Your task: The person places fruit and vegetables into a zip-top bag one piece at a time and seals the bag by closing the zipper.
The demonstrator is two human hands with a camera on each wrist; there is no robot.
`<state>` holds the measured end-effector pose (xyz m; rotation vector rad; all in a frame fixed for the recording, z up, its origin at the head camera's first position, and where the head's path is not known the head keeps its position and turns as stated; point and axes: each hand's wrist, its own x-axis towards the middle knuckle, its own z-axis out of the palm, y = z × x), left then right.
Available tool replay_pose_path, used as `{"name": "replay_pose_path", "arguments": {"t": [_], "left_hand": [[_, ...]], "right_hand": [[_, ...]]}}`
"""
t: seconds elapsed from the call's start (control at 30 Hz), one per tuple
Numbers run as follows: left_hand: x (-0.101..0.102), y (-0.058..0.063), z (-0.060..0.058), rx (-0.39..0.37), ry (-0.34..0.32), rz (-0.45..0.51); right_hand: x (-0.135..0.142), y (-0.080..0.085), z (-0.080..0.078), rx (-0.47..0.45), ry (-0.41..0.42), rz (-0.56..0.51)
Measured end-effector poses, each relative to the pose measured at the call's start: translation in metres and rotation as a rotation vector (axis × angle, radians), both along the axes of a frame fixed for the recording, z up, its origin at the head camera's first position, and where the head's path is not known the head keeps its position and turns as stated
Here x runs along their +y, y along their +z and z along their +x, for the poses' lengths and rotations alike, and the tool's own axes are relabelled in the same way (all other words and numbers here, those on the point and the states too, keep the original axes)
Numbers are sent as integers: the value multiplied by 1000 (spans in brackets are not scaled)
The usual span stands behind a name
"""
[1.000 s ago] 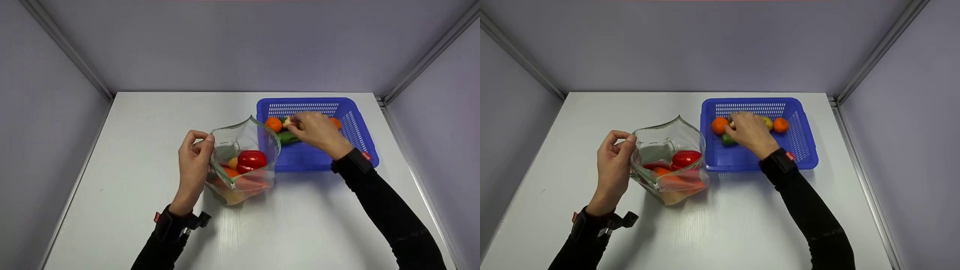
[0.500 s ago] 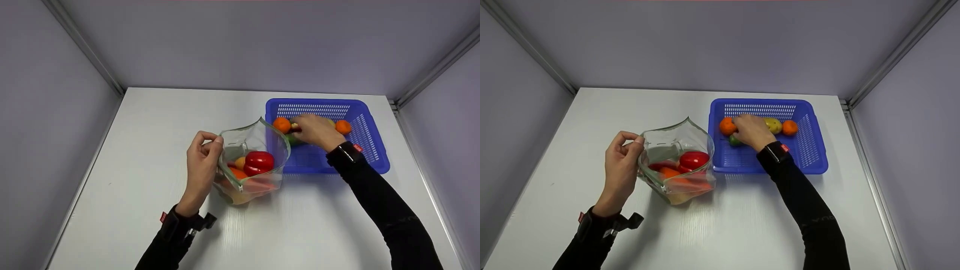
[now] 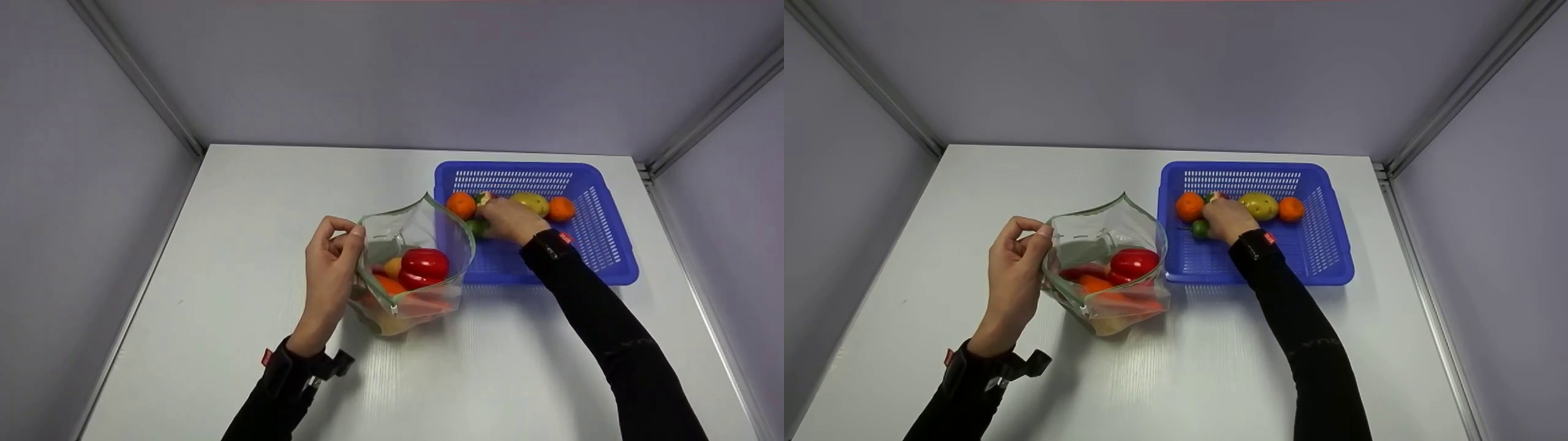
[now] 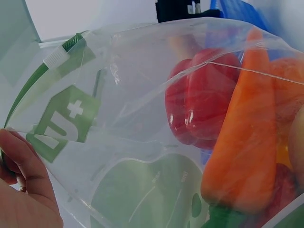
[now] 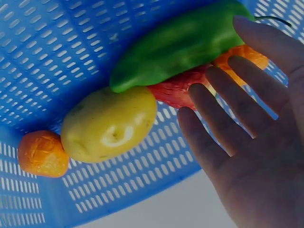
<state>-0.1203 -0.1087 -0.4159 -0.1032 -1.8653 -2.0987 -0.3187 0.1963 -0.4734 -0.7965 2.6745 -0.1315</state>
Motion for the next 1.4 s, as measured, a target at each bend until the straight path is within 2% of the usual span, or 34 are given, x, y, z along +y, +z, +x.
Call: {"name": "replay_pose_path", "arguments": {"t": [0.2, 0.5, 0.77, 0.97, 1.13, 1.27, 1.4], "left_hand": [[0, 0, 0, -1, 1, 7], [0, -1, -1, 8, -4, -3], [0, 0, -1, 12, 3, -10], [-2, 0, -1, 15, 8, -9], [-4, -1, -3, 5, 15, 3], [-5, -2, -4, 0, 20, -2], [-6, -2, -5, 6, 18, -7]], "right_hand": [[-1, -8, -4, -16, -8, 5], [0, -14, -2, 65, 29, 38], [7, -10, -3, 16, 5, 11], [14, 8, -4, 37, -34, -7], [17, 29, -2, 59, -74, -85], [17, 50, 7, 66, -115, -188], [17, 73, 22, 94, -154, -296]]}}
